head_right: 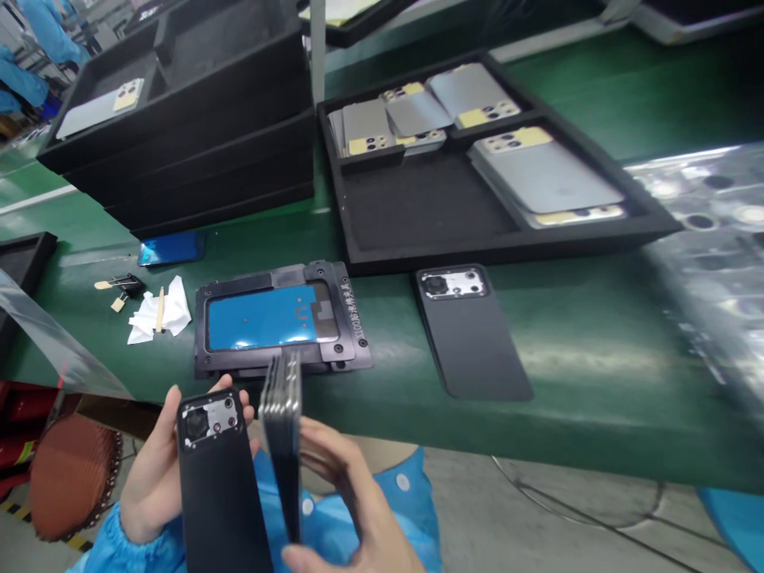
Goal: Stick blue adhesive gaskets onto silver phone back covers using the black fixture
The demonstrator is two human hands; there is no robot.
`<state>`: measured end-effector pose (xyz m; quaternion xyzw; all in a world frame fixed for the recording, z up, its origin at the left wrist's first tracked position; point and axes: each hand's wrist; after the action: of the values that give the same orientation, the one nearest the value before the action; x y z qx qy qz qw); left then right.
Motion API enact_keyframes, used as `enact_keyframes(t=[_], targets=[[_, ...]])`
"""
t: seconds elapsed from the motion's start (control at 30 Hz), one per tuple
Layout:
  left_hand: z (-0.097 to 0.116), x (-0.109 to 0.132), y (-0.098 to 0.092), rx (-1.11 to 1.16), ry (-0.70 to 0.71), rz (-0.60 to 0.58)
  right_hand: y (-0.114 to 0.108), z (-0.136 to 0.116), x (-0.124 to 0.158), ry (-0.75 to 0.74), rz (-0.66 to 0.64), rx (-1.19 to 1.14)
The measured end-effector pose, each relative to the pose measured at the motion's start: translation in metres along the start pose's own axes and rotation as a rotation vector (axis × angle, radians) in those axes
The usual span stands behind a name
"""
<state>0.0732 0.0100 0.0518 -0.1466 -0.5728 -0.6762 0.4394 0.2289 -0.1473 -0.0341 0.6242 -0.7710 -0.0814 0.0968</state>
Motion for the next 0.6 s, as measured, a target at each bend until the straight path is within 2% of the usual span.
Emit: enact_keyframes(t=[0.17, 0.33, 0.5, 0.6], targets=[[-0.016, 0.003, -0.006, -0.248, 0.302, 0.041, 0.015, -0.006, 0.004, -0.027, -0.130, 0.199], [-0.025, -0.004, -0.017, -0.364, 0.450, 0.156, 0.035, 0.002, -0.011, 0.008, -0.125, 0.275], [-0.033, -0.012, -0.022, -0.406, 0.662, 0.294, 0.036, -0.005, -0.026, 0.065, -0.131, 0.282], [-0.038, -0.016, -0.021, -0.440, 0.756, 0.293, 0.037, -0.007, -0.030, 0.077, -0.106, 0.275]])
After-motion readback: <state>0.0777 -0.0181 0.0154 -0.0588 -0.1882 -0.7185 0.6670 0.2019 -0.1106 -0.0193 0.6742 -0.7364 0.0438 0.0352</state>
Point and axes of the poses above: each hand's wrist, its own x-axis away from the middle knuckle, its own y-axis out of the palm, z = x × y, and after that the axes turned 2 degrees about -z, right-handed
